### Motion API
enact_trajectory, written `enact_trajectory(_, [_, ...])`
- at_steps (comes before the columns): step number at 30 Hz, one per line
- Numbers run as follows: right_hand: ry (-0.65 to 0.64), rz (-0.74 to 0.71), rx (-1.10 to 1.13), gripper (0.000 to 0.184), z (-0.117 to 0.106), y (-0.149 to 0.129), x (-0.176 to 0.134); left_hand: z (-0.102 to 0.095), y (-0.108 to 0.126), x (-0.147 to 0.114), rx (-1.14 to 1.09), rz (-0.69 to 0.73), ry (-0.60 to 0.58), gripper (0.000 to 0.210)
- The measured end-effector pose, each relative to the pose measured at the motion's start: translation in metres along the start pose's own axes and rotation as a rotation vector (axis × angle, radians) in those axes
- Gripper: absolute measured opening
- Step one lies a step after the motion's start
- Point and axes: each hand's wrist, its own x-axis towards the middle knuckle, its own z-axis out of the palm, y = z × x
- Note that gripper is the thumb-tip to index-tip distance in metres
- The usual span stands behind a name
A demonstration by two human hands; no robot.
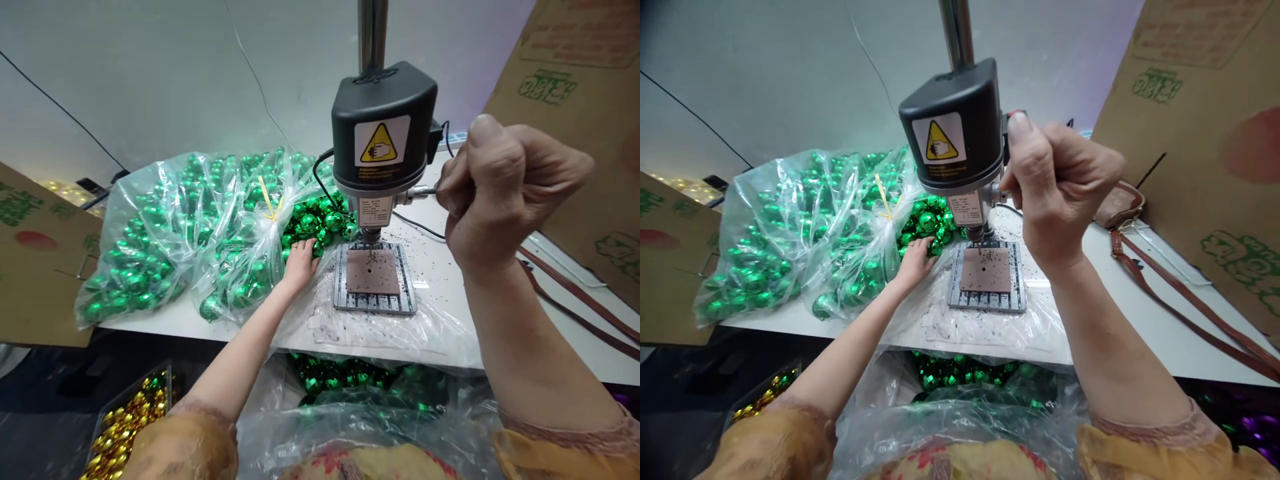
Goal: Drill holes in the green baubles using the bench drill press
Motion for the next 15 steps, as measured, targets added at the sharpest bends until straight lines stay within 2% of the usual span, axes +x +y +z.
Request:
enact_trajectory(3, [0.001, 0.002, 0.017, 0.041, 0.000, 0.001, 0.000, 0.004, -0.002, 0.009, -0.029, 0.010, -0.015, 0.042])
enact_trajectory(6, [0.018, -0.016, 0.049, 0.041, 0.001, 0.003, 0.000, -0.001, 0.012, 0.000, -0.284, 0.048, -0.016, 0.043])
enact_trajectory(9, [0.002, -0.031, 0.061, 0.043, 0.000, 0.005, 0.001, -0.001, 0.032, -0.013, -0.676, 0.062, -0.168, 0.054])
enact_trajectory(11, [-0.026, -0.032, 0.038, 0.044, -0.002, 0.004, 0.001, 0.005, 0.041, -0.019, -0.827, 0.037, -0.241, 0.059])
enact_trajectory(15, [-0.053, -0.024, -0.035, 0.048, -0.005, 0.002, 0.001, 0.022, 0.047, -0.022, -0.843, -0.002, -0.258, 0.054])
